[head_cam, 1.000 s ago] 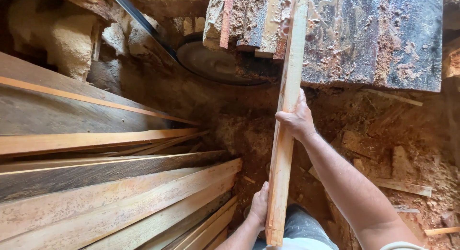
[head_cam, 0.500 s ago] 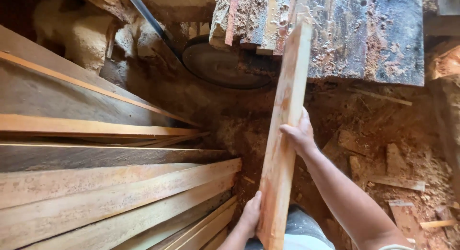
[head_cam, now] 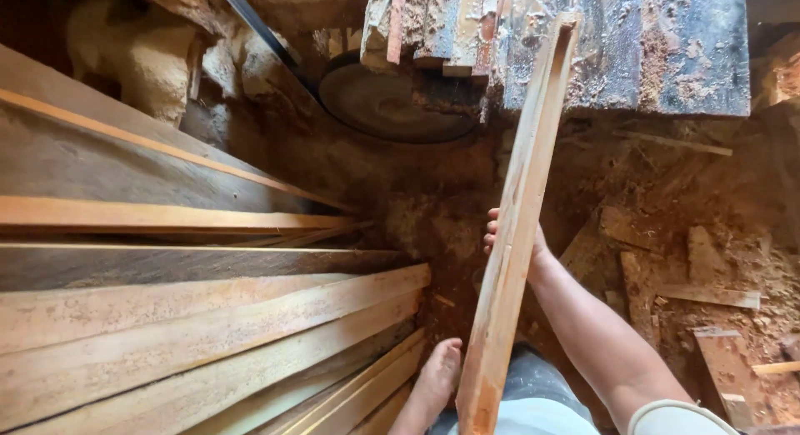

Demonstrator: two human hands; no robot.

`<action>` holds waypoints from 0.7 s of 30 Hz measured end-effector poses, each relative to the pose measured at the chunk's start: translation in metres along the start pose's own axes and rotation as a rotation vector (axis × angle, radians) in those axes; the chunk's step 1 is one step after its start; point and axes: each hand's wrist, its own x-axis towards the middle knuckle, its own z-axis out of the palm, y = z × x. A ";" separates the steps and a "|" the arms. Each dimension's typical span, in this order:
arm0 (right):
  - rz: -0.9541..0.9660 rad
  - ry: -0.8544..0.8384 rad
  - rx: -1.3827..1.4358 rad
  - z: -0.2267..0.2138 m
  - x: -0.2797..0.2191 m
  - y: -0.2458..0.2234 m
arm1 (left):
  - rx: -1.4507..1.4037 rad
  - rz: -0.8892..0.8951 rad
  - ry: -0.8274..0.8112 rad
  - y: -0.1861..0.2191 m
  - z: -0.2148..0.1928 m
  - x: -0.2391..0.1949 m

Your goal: Feeding wooden planks into a band saw for processing in a workshop.

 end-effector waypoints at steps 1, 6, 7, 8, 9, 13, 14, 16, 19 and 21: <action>-0.007 -0.005 0.004 -0.017 0.022 0.003 | 0.008 0.005 0.002 0.000 0.003 0.008; 0.062 -0.208 0.031 -0.049 0.064 0.007 | -0.714 -0.071 -0.275 -0.008 0.024 0.040; 0.064 -0.206 0.029 -0.034 0.059 0.002 | -0.717 -0.071 -0.276 -0.007 0.028 0.045; 0.082 -0.167 -0.024 -0.021 0.052 -0.001 | -0.773 -0.106 -0.243 -0.007 0.032 0.049; 0.100 -0.127 -0.077 -0.007 0.046 -0.004 | -0.829 -0.142 -0.209 -0.007 0.036 0.053; -0.089 0.427 -0.282 0.055 0.015 -0.019 | -0.715 -0.098 -0.038 -0.007 0.043 0.059; -0.252 0.311 -0.359 0.058 0.012 -0.024 | -0.670 -0.122 -0.027 -0.004 0.042 0.060; -0.414 0.197 -0.434 0.084 -0.005 -0.036 | -0.623 -0.149 -0.020 -0.002 0.040 0.063; -0.296 0.381 -1.101 0.125 -0.027 -0.048 | -0.451 -0.104 0.038 -0.002 0.039 0.068; -0.327 0.416 -1.221 0.117 -0.012 -0.047 | -0.335 -0.106 0.080 0.000 0.036 0.074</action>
